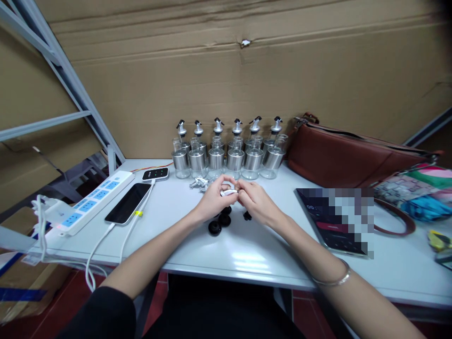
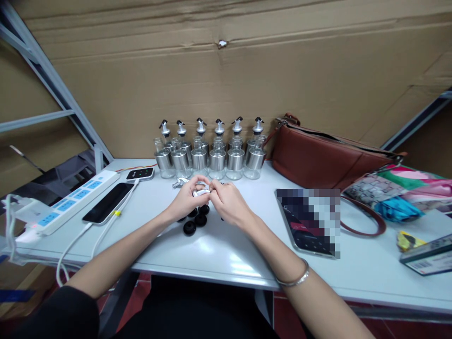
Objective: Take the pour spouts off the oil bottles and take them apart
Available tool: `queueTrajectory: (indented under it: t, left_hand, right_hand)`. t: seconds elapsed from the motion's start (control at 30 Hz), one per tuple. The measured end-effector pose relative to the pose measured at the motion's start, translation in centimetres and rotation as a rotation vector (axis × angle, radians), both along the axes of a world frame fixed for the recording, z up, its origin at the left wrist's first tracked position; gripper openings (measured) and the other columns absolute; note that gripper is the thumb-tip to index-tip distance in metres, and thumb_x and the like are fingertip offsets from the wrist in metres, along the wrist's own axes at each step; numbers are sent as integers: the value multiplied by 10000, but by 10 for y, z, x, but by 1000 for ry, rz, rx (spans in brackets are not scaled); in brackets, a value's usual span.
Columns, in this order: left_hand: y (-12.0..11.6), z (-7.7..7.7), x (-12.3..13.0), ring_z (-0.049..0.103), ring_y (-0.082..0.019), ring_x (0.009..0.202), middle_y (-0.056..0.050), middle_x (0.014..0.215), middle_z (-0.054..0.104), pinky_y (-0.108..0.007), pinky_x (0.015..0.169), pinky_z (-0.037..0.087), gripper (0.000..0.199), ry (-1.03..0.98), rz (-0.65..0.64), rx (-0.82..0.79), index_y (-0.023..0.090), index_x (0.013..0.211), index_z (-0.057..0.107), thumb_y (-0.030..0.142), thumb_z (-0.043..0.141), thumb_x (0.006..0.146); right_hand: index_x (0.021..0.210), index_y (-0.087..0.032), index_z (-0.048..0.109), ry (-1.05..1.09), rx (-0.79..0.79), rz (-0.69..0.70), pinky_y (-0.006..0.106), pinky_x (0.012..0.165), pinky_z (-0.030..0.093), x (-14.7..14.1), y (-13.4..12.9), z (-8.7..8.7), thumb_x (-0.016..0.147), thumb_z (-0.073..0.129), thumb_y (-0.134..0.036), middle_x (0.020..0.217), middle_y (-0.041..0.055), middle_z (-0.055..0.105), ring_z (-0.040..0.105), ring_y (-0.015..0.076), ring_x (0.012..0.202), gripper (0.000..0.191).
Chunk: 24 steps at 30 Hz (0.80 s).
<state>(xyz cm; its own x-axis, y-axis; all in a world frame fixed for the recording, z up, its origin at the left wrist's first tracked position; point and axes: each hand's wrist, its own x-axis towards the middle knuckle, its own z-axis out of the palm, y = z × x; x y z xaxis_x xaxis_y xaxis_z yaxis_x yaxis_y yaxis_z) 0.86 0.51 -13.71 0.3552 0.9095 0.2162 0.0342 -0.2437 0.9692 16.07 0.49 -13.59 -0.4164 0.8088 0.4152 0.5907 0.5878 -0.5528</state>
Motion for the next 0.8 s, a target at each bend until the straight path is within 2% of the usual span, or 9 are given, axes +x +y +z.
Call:
queueTrajectory:
  t: [0.1, 0.23, 0.37, 0.47, 0.63, 0.8]
  left_hand:
    - [0, 4, -4, 455, -61, 473, 107, 552, 458, -164, 479, 333, 430, -11, -6, -100, 184, 1032, 380, 209, 603, 665]
    - [0, 7, -6, 483, -52, 491, 80, 633, 538, -166, 496, 372, 486, 16, 9, -126, 187, 1044, 352, 175, 616, 636]
    - [-1, 5, -5, 468, -41, 478, 51, 706, 592, -169, 490, 379, 502, 24, -22, -140, 188, 1035, 345, 140, 592, 601]
    - [-1, 3, -5, 460, -46, 469, 67, 654, 576, -159, 466, 345, 515, 51, -40, -125, 187, 1042, 344, 110, 571, 586]
    - [1, 2, -7, 435, -39, 466, 67, 665, 580, -150, 447, 309, 551, 99, -79, -106, 185, 1081, 352, 89, 565, 582]
    - [1, 2, -8, 458, -46, 472, 71, 649, 575, -155, 456, 325, 545, 109, -99, -115, 189, 1092, 352, 97, 571, 602]
  right_hand:
    - [742, -199, 470, 31, 124, -35, 298, 688, 339, 1, 0, 2, 841, 394, -246, 625, -9, 569, 502, 146, 589, 134]
    - [854, -186, 585, 36, 238, 8, 294, 715, 334, 3, 2, 1, 870, 464, -228, 758, 18, 660, 578, 153, 703, 129]
    - [843, -179, 627, 34, 295, 67, 307, 728, 340, 3, 3, -2, 878, 484, -224, 781, 34, 669, 581, 162, 739, 154]
    - [796, -184, 642, 36, 274, 79, 312, 721, 350, 3, 3, 0, 858, 501, -215, 727, 28, 660, 574, 157, 703, 157]
    - [725, -182, 653, 111, 151, 109, 278, 652, 393, 4, 0, 5, 807, 535, -207, 683, 18, 657, 569, 140, 644, 146]
    - [699, -183, 656, 192, 7, 96, 257, 626, 437, 4, 0, 7, 783, 537, -206, 719, 19, 689, 598, 142, 650, 147]
